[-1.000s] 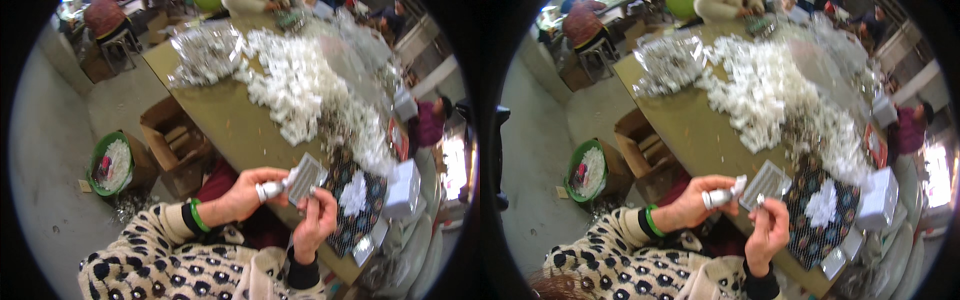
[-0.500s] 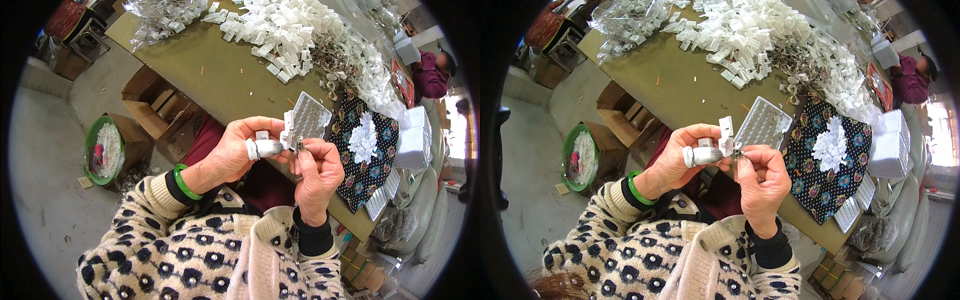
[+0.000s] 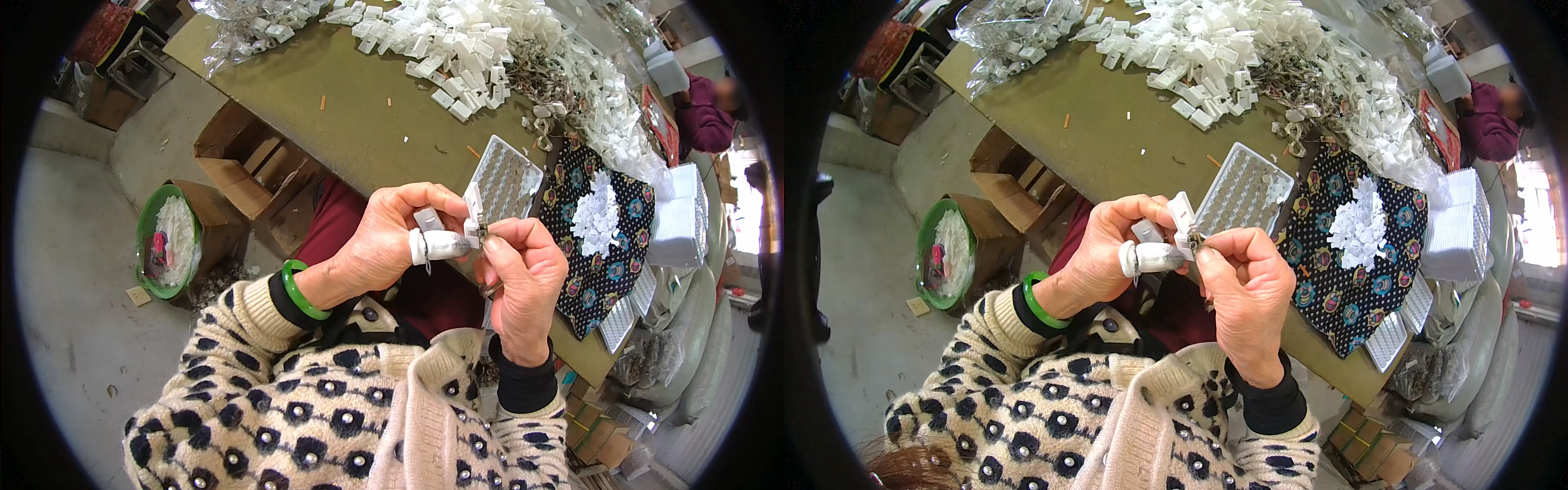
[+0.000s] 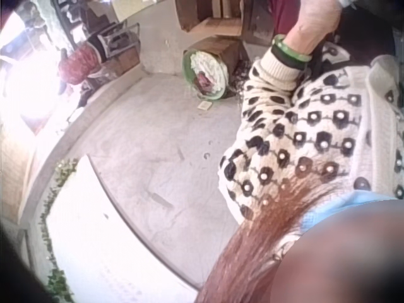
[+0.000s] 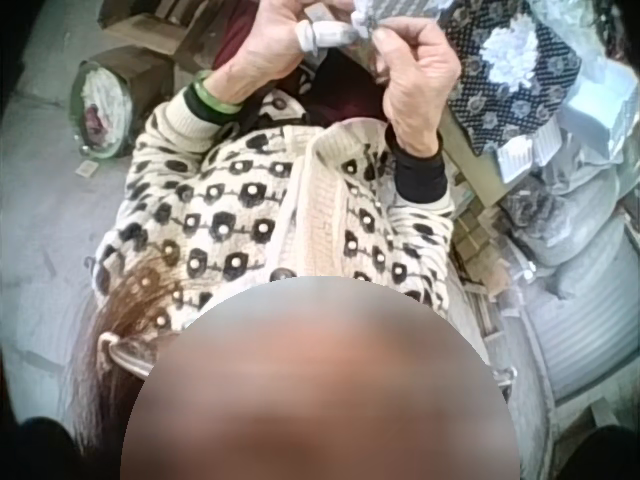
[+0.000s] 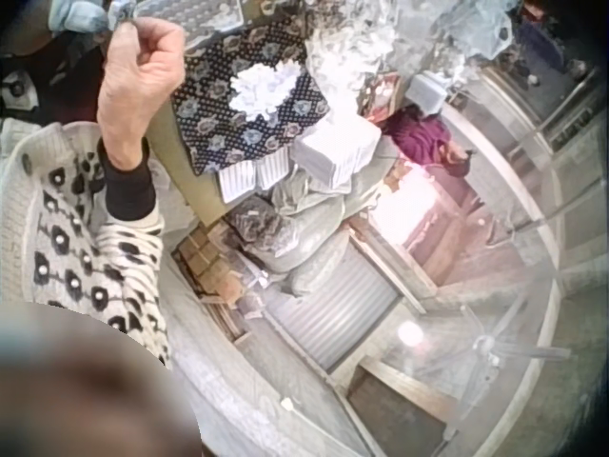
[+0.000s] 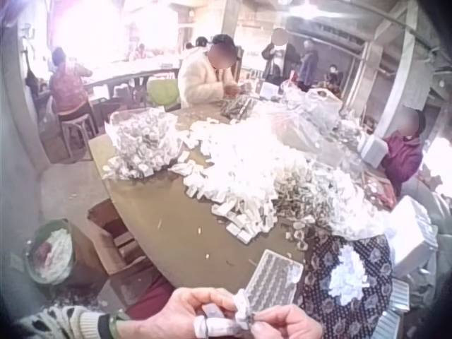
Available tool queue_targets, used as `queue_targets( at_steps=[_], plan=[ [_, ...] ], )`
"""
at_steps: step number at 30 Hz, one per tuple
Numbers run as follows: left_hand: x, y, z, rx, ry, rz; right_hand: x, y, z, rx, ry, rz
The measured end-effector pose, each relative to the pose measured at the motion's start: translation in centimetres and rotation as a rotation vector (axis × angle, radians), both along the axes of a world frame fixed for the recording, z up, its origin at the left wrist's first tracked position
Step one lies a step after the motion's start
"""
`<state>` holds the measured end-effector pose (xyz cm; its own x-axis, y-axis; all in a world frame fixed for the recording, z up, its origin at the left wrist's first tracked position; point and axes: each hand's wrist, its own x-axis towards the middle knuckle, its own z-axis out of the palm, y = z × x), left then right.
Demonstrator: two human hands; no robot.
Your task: The person repeatedly picks small white plastic electrical components and metal pins from a tray, inserts the pins into the components, and places the assembled units back on the table. The hands work continuously with the parts, using both hands to hold and align the pieces.
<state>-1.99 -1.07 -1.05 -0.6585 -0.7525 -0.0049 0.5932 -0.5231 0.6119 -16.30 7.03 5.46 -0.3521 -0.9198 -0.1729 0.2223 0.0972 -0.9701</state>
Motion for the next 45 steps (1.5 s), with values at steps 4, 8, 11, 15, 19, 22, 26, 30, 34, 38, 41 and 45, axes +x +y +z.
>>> queue_targets(
  at_steps=[4, 8, 11, 15, 19, 22, 26, 30, 34, 38, 41, 45],
  plan=[
    [-0.3, -0.2, -0.2, -0.099, -0.038, 0.058, 0.2, 0.0, 0.1, 0.027, 0.036, 0.023],
    [-0.4, -0.6, -0.3, -0.138, -0.044, 0.105, 0.4, -0.1, -0.2, -0.064, 0.295, 0.037],
    [-0.2, -0.5, 0.0, -0.106, -0.092, 0.084, 0.9, -0.2, -1.2, -0.212, 0.591, 0.005],
    [0.1, 0.0, 0.8, 0.029, -0.113, 0.088, 1.6, -0.3, -2.7, -0.344, 0.84, -0.093],
    [-0.1, 0.2, 1.3, 0.041, -0.147, 0.132, 2.0, -0.1, -3.2, -0.356, 0.937, -0.163],
    [-0.2, 0.2, 1.4, 0.048, -0.138, 0.143, 2.1, 0.1, -3.0, -0.335, 0.946, -0.183],
    [-0.1, 0.4, 1.4, 0.024, -0.157, 0.135, 1.9, 0.2, -2.7, -0.306, 0.916, -0.149],
    [0.0, 0.3, 1.3, -0.028, -0.215, 0.134, 1.7, 0.2, -2.7, -0.306, 0.896, -0.127],
    [-0.3, 0.7, 1.4, -0.145, -0.342, 0.226, 1.9, 0.1, -2.8, -0.314, 0.914, -0.15],
    [-0.5, 1.2, 1.7, 0.041, -0.223, 0.204, 1.7, 0.1, -2.9, -0.264, 0.81, -0.099],
    [-0.2, 1.0, 1.7, 0.186, -0.12, 0.088, 1.7, 0.2, -3.0, -0.187, 0.58, -0.053],
    [0.4, 0.5, 1.5, 0.316, -0.053, -0.076, 1.5, 0.1, -3.0, -0.087, 0.054, 0.03]
  ],
)
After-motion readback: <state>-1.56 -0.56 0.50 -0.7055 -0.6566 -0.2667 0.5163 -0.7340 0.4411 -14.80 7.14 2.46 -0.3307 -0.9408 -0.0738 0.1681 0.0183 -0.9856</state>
